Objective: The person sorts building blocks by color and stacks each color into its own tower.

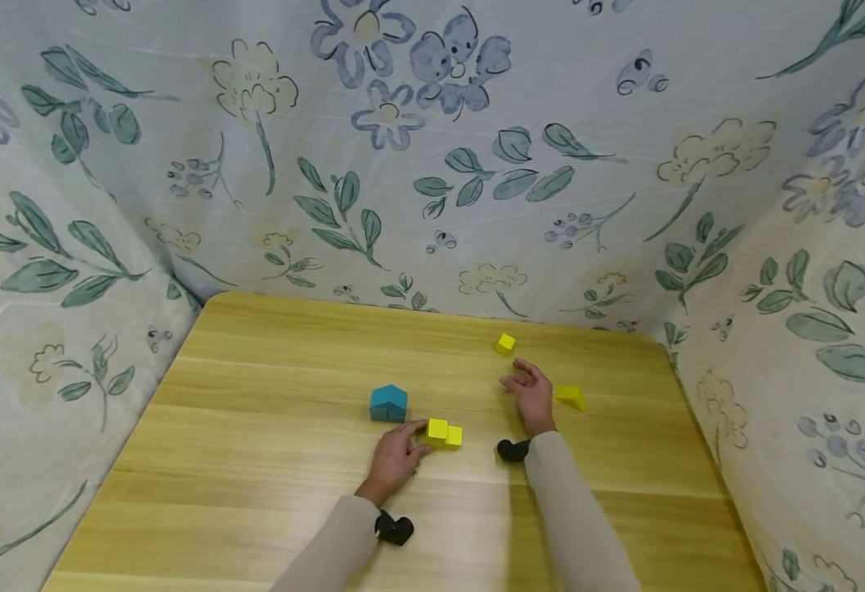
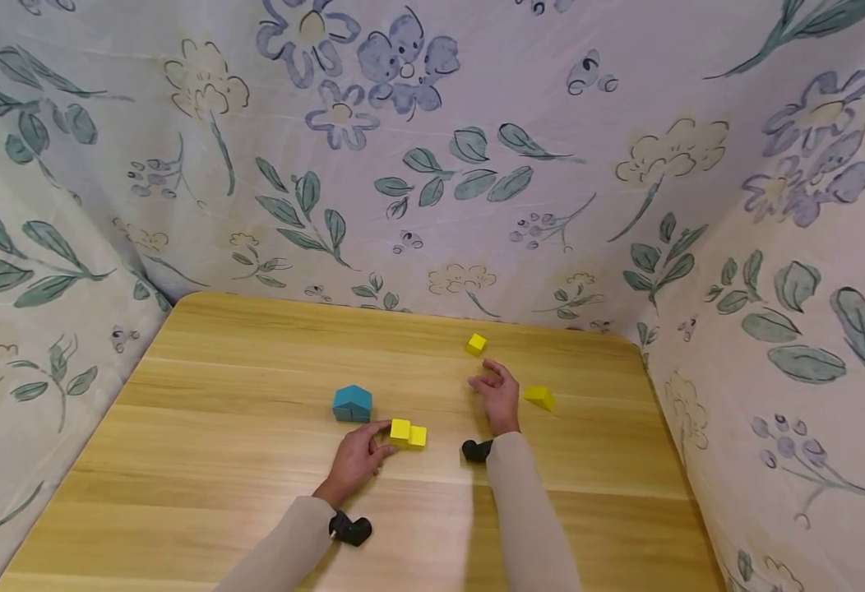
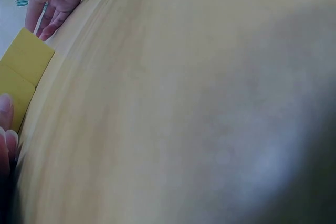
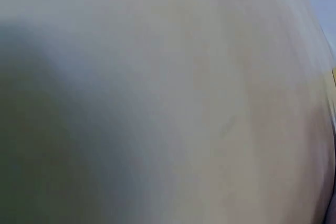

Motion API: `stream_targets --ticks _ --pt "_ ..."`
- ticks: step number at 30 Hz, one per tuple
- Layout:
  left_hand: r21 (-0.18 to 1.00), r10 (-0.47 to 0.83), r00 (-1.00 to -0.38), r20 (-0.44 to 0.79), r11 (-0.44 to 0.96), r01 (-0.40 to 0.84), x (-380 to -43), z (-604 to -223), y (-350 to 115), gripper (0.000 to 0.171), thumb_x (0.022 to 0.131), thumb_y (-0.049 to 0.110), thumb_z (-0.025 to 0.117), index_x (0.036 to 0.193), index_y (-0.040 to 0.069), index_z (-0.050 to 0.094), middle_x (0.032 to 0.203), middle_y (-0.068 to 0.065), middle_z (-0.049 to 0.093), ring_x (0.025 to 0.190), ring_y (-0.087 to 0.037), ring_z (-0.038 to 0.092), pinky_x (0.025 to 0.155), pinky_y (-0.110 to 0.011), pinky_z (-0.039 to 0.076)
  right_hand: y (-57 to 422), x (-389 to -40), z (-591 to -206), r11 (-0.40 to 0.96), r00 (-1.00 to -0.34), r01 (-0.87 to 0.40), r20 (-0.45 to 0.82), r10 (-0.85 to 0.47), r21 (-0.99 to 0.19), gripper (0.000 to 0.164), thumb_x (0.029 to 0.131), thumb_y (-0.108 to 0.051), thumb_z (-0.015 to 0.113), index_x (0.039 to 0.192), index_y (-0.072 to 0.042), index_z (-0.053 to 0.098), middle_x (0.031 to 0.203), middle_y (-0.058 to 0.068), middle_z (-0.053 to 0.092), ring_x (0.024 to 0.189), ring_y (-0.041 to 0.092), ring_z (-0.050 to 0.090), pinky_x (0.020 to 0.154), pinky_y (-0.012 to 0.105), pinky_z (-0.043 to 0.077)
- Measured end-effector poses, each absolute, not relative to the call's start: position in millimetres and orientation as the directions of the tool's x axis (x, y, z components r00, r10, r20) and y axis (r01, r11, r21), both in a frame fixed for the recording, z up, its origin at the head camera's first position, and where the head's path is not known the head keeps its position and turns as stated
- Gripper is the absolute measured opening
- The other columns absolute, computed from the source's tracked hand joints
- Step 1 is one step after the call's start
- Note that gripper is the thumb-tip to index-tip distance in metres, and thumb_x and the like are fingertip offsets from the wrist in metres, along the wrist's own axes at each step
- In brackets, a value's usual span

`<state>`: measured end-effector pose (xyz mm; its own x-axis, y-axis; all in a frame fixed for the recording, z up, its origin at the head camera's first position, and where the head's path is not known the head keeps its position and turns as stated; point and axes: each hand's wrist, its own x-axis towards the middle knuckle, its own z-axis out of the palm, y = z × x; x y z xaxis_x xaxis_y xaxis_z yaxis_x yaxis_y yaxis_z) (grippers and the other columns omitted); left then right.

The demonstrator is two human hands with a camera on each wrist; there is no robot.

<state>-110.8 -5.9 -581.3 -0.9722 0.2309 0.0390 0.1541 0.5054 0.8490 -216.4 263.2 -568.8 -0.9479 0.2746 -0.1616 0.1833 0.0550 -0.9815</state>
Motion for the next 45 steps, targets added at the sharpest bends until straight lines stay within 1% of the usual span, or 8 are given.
stream_targets --ticks 6,12,19,23,29,31,37,45 --pt "0.853 0.238 -0.971 0.036 0.499 0.154 -110.8 -581.8 -6.4 0.043 0.089 0.017 0.069 0.128 0.003 0.059 0.053 0.008 0.047 0.041 -0.003 0.047 0.056 -0.021 0.045 265.6 -241.5 -572.0 0.054 -0.935 0.162 -0.136 0.326 -0.985 0.049 0.086 0.002 0.070 0.132 -0.002 0.054 0.133 0.013 0.052 0.076 0.007 0.061 0.065 0.018 0.052" --pt "0.856 0.231 -0.973 0.011 0.501 0.129 -111.3 -581.0 -6.0 0.043 0.090 0.016 0.069 0.129 0.004 0.058 0.054 0.008 0.047 0.042 -0.004 0.048 0.053 -0.021 0.044 262.0 -261.9 -574.5 0.055 -0.930 0.157 -0.129 0.343 -0.986 0.053 0.084 0.006 0.069 0.134 -0.001 0.052 0.132 0.012 0.051 0.072 0.006 0.059 0.061 0.017 0.051" --pt "0.853 0.235 -0.972 0.016 0.504 0.136 -110.5 -583.1 -4.1 0.042 0.090 0.017 0.069 0.129 0.005 0.059 0.054 0.009 0.047 0.042 -0.003 0.047 0.054 -0.020 0.044 256.3 -273.2 -571.0 0.115 -0.916 0.224 -0.169 0.364 -0.968 0.058 0.084 0.003 0.071 0.138 -0.004 0.050 0.131 0.013 0.052 0.077 0.015 0.054 0.060 0.017 0.049" --pt "0.859 0.236 -0.972 0.019 0.493 0.136 -110.0 -582.5 -3.7 0.042 0.089 0.016 0.069 0.129 0.004 0.059 0.054 0.009 0.047 0.043 -0.003 0.047 0.052 -0.021 0.043 254.8 -276.6 -571.2 0.141 -0.900 0.256 -0.183 0.396 -0.956 0.053 0.083 0.002 0.072 0.133 -0.004 0.055 0.126 0.014 0.056 0.079 0.018 0.055 0.060 0.018 0.049" --pt "0.860 0.234 -0.972 0.015 0.493 0.132 -112.1 -583.1 -5.6 0.042 0.090 0.017 0.069 0.129 0.005 0.059 0.054 0.009 0.047 0.042 -0.003 0.047 0.051 -0.020 0.043 250.2 -280.7 -572.7 0.175 -0.889 0.257 -0.161 0.429 -0.951 0.046 0.084 0.001 0.072 0.127 -0.004 0.060 0.119 0.014 0.059 0.073 0.018 0.057 0.057 0.018 0.050" --pt "0.860 0.234 -0.972 0.019 0.492 0.135 -112.6 -583.9 -6.0 0.042 0.089 0.017 0.069 0.129 0.005 0.059 0.054 0.009 0.047 0.042 -0.003 0.047 0.051 -0.020 0.043 249.7 -281.3 -573.0 0.168 -0.886 0.258 -0.164 0.433 -0.952 0.045 0.083 0.001 0.072 0.127 -0.004 0.061 0.120 0.014 0.060 0.075 0.018 0.057 0.057 0.018 0.050" --pt "0.856 0.233 -0.972 0.019 0.498 0.136 -112.9 -583.1 -6.2 0.043 0.090 0.016 0.069 0.129 0.004 0.058 0.055 0.009 0.048 0.042 -0.003 0.047 0.050 -0.020 0.043 251.9 -280.9 -573.8 0.124 -0.891 0.246 -0.174 0.420 -0.961 0.044 0.084 0.000 0.072 0.126 -0.004 0.062 0.124 0.013 0.060 0.089 0.021 0.058 0.060 0.018 0.051" --pt "0.853 0.230 -0.973 0.023 0.502 0.139 -113.2 -583.5 -5.1 0.043 0.090 0.017 0.069 0.129 0.005 0.059 0.056 0.009 0.048 0.042 -0.003 0.047 0.049 -0.020 0.043 251.7 -272.9 -574.0 0.133 -0.917 0.201 -0.139 0.375 -0.971 0.043 0.084 0.000 0.072 0.126 -0.003 0.062 0.125 0.014 0.060 0.094 0.021 0.058 0.064 0.017 0.050"
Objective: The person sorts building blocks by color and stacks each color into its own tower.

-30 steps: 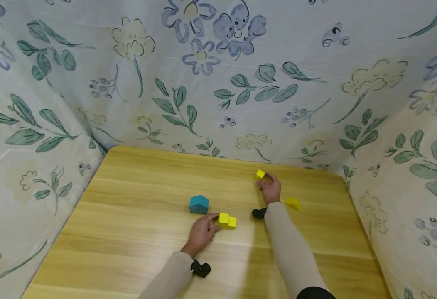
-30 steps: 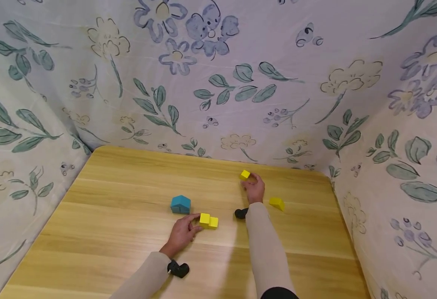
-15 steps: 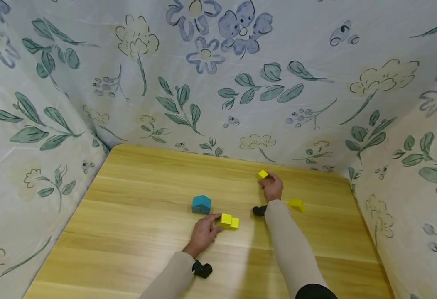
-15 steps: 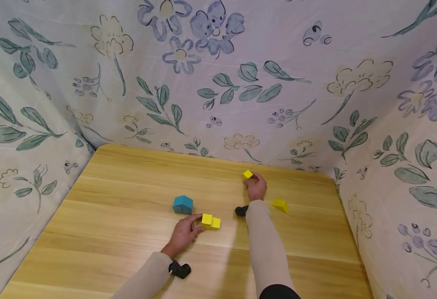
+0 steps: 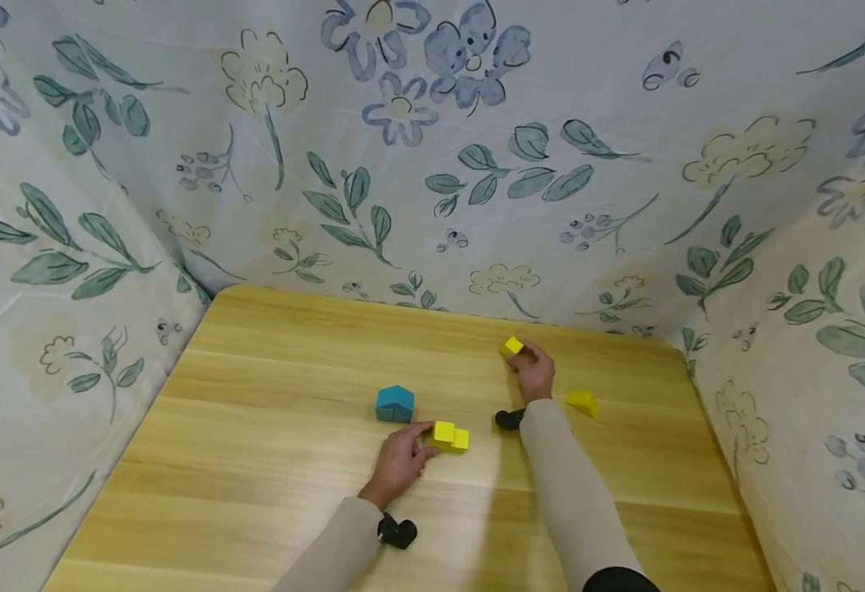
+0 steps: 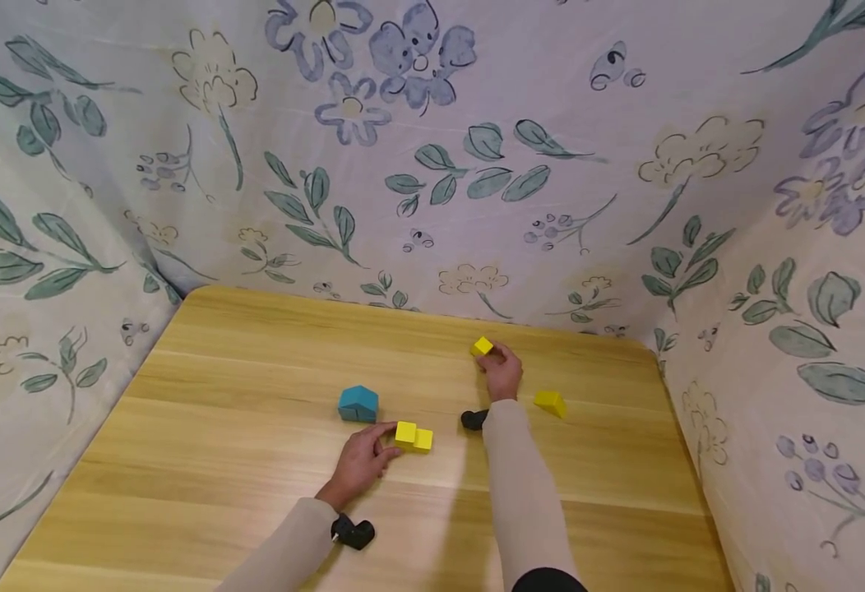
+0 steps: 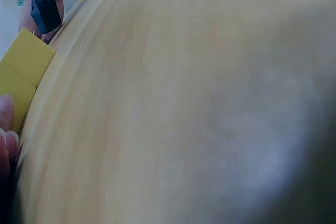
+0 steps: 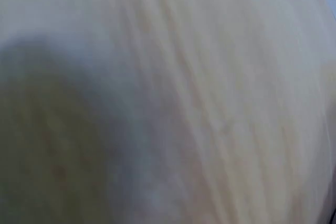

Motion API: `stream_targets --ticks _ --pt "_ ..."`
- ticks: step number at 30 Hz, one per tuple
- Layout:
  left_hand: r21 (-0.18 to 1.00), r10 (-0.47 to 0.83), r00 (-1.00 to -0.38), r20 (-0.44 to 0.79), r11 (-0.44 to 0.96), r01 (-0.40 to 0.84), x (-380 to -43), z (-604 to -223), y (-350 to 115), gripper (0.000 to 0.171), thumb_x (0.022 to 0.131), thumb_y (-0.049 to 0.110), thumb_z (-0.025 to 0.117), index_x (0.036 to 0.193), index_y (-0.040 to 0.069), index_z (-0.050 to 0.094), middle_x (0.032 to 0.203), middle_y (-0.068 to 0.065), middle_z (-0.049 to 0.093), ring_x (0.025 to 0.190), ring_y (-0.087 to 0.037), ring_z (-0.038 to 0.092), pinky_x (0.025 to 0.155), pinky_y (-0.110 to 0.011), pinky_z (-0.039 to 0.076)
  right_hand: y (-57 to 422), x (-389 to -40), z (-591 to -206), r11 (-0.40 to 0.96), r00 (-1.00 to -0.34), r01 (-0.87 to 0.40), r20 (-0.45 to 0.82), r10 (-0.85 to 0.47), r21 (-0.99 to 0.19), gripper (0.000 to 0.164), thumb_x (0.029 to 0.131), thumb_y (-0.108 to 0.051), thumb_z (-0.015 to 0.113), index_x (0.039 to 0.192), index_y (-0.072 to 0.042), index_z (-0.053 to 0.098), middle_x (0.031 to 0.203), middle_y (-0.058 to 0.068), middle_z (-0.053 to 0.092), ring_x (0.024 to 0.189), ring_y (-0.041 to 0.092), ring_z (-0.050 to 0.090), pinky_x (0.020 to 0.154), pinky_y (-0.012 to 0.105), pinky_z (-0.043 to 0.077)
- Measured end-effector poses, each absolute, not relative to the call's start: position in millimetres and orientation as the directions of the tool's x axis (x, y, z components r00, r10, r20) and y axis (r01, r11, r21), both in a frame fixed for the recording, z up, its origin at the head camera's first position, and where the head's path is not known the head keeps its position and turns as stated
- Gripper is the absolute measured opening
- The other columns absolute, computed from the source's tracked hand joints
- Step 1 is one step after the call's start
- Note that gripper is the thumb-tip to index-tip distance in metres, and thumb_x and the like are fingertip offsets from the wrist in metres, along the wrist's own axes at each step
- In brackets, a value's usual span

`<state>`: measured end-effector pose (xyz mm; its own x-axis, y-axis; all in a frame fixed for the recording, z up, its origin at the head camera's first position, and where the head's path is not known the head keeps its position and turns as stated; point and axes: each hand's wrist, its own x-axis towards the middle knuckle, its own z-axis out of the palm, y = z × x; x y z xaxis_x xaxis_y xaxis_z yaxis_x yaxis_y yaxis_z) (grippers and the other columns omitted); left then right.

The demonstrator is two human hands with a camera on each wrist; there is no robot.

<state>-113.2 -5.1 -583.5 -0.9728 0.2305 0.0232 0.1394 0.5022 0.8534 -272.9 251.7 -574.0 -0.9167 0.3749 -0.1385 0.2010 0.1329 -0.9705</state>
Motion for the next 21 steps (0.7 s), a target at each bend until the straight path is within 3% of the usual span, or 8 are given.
stream_targets --ticks 10,21 --pt "0.856 0.238 -0.970 0.048 0.491 0.163 -110.5 -585.4 -5.5 0.042 0.089 0.015 0.069 0.129 0.004 0.059 0.055 0.009 0.048 0.042 -0.002 0.047 0.048 -0.020 0.043 249.7 -240.2 -573.5 0.183 -0.939 0.234 -0.173 0.298 -0.955 0.044 0.084 -0.004 0.073 0.127 -0.003 0.061 0.119 0.016 0.060 0.081 0.017 0.054 0.065 0.018 0.048" --pt "0.857 0.230 -0.971 0.059 0.488 0.168 -109.7 -582.0 -3.7 0.043 0.088 0.017 0.071 0.127 0.002 0.060 0.054 0.009 0.048 0.041 -0.002 0.047 0.051 -0.021 0.043 239.3 -193.1 -563.2 0.162 -0.951 0.243 -0.202 0.235 -0.956 0.040 0.084 -0.005 0.074 0.123 -0.005 0.062 0.120 0.015 0.061 0.085 0.017 0.059 0.068 0.022 0.052"
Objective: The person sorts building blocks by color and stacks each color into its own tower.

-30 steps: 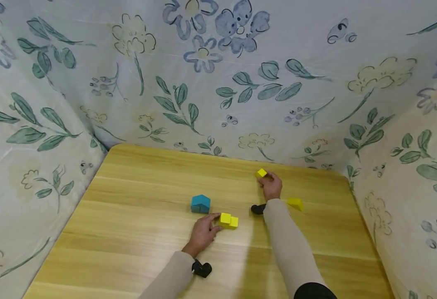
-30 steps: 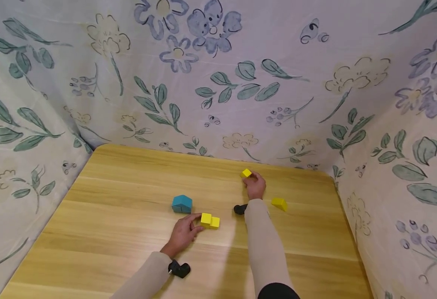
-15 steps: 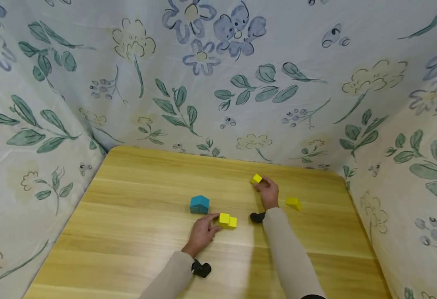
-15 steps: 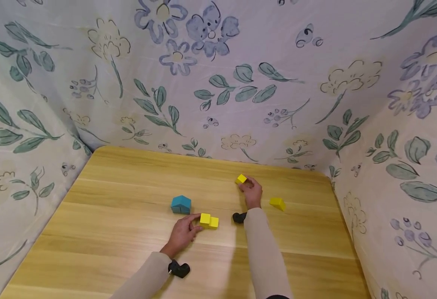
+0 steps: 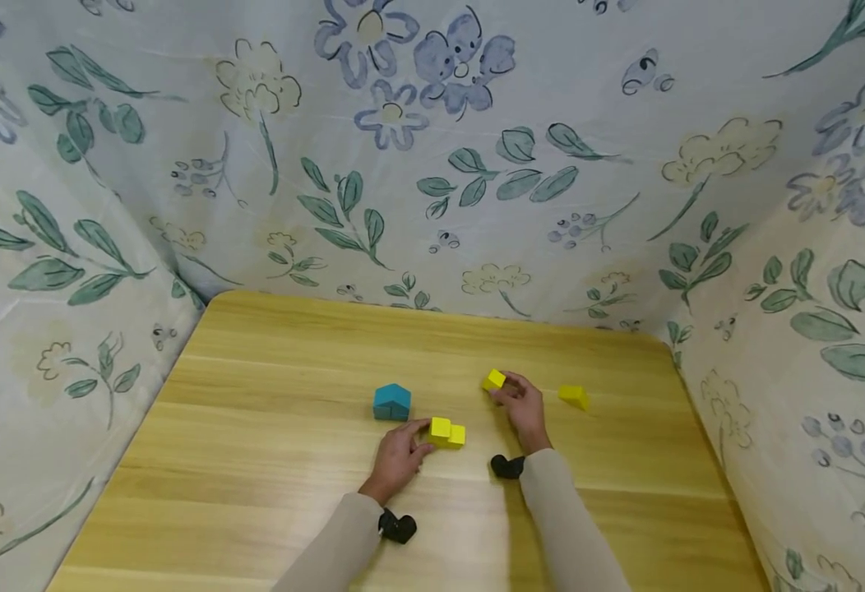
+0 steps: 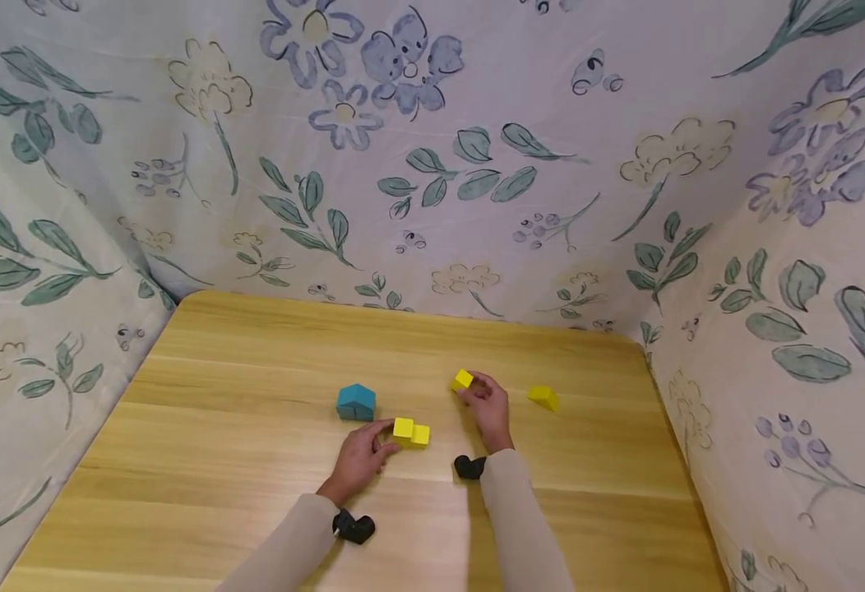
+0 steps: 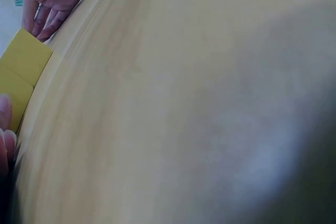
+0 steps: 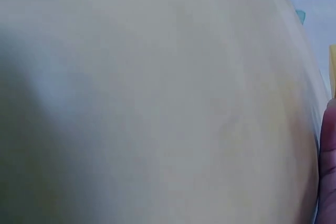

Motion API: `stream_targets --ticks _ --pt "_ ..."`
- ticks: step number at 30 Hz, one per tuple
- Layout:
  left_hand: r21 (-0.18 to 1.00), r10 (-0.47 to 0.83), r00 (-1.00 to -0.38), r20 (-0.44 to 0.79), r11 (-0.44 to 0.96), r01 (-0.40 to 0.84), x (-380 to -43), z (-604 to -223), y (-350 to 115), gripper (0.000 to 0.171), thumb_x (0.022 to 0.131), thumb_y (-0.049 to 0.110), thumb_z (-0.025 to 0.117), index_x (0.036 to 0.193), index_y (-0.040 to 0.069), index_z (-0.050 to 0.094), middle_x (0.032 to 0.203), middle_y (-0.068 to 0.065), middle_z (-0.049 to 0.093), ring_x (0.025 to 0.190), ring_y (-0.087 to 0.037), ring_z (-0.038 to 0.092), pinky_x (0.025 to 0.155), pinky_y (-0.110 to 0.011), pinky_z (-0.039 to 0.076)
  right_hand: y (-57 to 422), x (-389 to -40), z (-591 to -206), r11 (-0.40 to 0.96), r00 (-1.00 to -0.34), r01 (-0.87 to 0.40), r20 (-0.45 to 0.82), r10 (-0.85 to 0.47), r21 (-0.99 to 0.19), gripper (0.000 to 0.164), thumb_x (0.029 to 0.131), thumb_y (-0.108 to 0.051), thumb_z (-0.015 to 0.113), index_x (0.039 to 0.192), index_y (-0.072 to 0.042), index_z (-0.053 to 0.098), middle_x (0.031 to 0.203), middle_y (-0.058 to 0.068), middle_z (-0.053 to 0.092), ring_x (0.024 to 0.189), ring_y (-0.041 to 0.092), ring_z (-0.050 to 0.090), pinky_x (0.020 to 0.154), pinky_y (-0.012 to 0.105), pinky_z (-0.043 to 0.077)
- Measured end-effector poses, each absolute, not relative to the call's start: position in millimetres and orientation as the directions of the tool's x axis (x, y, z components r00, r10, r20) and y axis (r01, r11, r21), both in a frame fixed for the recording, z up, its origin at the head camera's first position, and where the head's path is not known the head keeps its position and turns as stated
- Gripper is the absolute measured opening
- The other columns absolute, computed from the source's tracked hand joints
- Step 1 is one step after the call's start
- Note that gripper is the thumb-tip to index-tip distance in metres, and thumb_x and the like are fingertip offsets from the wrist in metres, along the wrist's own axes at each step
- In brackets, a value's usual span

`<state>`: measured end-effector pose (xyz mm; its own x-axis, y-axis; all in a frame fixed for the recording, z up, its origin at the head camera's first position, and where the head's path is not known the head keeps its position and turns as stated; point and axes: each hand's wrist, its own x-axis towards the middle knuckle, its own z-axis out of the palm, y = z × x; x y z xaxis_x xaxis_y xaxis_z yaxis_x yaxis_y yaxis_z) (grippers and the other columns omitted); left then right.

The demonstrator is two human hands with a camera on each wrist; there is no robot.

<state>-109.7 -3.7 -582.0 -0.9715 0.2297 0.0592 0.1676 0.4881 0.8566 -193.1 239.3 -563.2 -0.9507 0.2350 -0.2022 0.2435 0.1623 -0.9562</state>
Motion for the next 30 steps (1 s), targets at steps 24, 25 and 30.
stream_targets --ticks 24,25,30 --pt "0.855 0.227 -0.973 0.036 0.498 0.148 -108.7 -579.6 -3.4 0.044 0.089 0.019 0.070 0.129 0.003 0.059 0.053 0.008 0.048 0.042 -0.004 0.047 0.052 -0.021 0.042 211.2 -121.4 -557.1 0.105 -0.988 0.110 -0.097 0.122 -0.988 0.039 0.081 0.003 0.074 0.119 0.002 0.064 0.111 0.017 0.065 0.091 0.018 0.062 0.078 0.022 0.052" --pt "0.856 0.227 -0.973 0.037 0.495 0.148 -109.0 -579.4 -3.4 0.044 0.089 0.019 0.070 0.129 0.003 0.059 0.053 0.008 0.048 0.042 -0.004 0.047 0.051 -0.021 0.042 209.8 -119.2 -556.3 0.106 -0.989 0.105 -0.093 0.110 -0.989 0.039 0.081 0.003 0.074 0.119 0.002 0.064 0.111 0.016 0.065 0.091 0.018 0.062 0.079 0.023 0.053" --pt "0.862 0.231 -0.972 0.039 0.484 0.150 -109.5 -578.7 -3.3 0.044 0.089 0.018 0.070 0.129 0.003 0.059 0.053 0.007 0.048 0.042 -0.006 0.049 0.048 -0.022 0.043 203.7 -110.2 -554.8 0.137 -0.995 0.082 -0.073 0.069 -0.987 0.038 0.082 0.000 0.074 0.119 0.000 0.065 0.114 0.016 0.065 0.094 0.019 0.062 0.080 0.024 0.052"
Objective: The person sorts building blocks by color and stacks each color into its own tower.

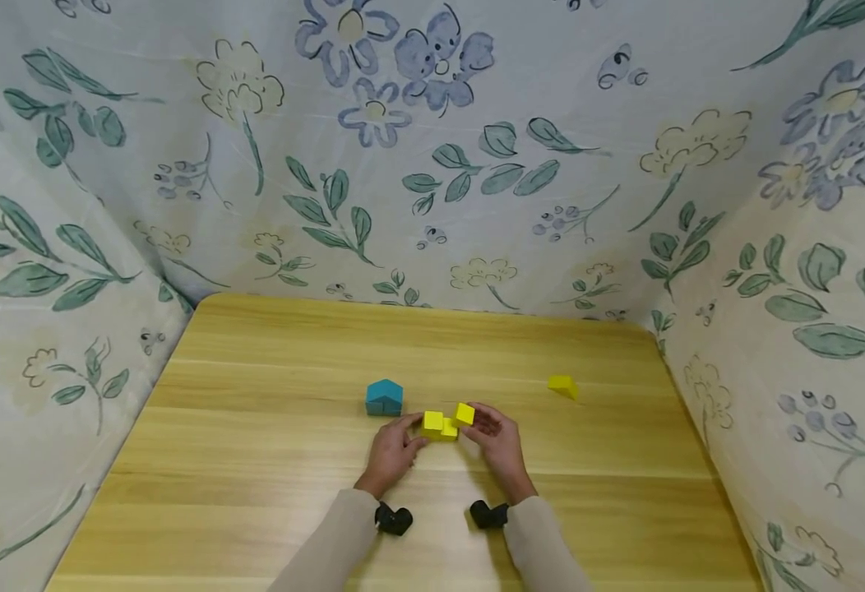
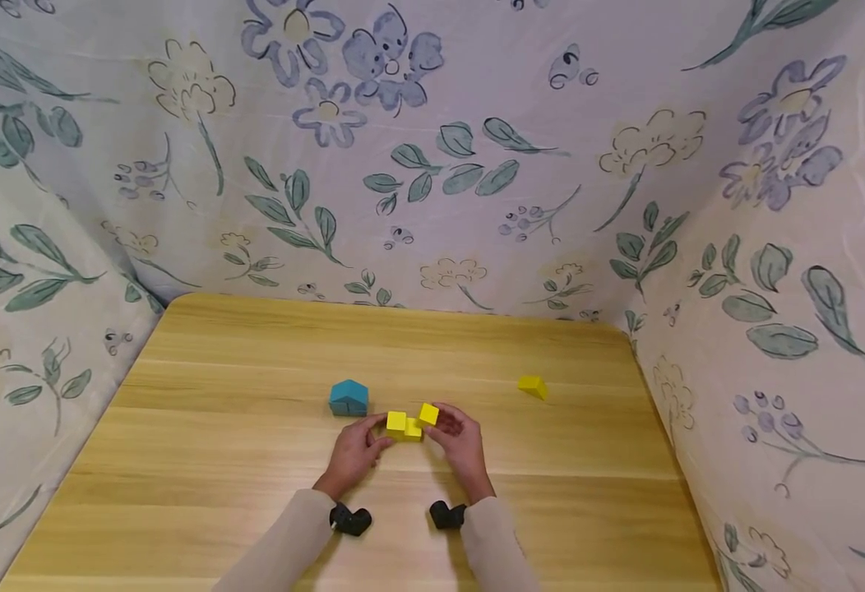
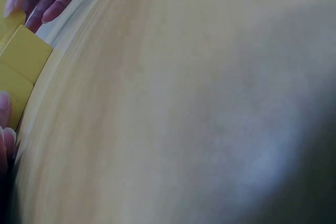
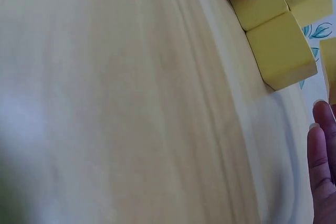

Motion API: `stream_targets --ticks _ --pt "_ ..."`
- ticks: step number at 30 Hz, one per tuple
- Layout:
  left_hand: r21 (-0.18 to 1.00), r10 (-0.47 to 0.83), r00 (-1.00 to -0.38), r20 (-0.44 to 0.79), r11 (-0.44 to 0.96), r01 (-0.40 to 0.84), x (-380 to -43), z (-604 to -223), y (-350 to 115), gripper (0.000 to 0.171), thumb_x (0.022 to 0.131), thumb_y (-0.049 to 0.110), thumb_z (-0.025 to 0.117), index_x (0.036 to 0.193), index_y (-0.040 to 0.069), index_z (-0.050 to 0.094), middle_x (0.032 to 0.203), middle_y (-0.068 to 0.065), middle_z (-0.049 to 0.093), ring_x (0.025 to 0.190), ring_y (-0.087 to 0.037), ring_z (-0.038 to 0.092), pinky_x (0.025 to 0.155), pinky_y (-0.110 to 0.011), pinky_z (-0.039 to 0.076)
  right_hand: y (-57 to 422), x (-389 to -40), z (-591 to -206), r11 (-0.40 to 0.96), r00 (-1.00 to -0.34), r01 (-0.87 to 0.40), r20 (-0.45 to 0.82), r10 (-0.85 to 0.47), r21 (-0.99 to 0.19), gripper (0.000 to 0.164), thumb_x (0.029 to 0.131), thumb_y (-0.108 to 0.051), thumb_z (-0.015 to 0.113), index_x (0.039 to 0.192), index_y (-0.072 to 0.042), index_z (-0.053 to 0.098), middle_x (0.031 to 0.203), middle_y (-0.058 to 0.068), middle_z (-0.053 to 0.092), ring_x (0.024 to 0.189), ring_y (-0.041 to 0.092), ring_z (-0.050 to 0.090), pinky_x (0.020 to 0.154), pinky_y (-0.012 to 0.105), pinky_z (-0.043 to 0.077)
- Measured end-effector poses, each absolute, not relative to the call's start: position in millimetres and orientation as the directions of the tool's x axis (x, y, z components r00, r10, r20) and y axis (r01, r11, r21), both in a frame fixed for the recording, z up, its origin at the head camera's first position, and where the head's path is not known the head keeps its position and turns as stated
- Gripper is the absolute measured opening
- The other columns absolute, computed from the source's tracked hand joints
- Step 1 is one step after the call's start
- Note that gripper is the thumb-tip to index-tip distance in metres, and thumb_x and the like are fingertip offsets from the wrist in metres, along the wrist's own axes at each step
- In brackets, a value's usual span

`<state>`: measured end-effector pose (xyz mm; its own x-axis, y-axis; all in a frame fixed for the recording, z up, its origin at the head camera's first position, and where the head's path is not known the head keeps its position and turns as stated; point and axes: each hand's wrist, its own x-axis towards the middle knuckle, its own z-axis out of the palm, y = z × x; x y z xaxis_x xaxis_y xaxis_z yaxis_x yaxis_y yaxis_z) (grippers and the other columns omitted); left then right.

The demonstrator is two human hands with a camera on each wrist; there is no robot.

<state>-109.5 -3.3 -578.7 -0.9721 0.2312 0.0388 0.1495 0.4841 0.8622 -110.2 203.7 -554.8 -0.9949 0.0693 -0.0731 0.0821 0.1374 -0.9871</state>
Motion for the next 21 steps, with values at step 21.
stream_targets --ticks 21 --pt "0.863 0.236 -0.969 0.075 0.471 0.182 -111.1 -583.8 -4.2 0.043 0.088 0.017 0.071 0.127 0.003 0.060 0.060 0.006 0.049 0.042 -0.004 0.049 0.049 -0.022 0.043 192.9 -99.9 -519.7 0.181 -0.995 0.036 -0.053 -0.090 -0.983 0.041 0.084 0.006 0.069 0.123 0.009 0.060 0.114 0.028 0.063 0.098 0.035 0.061 0.077 0.021 0.051"
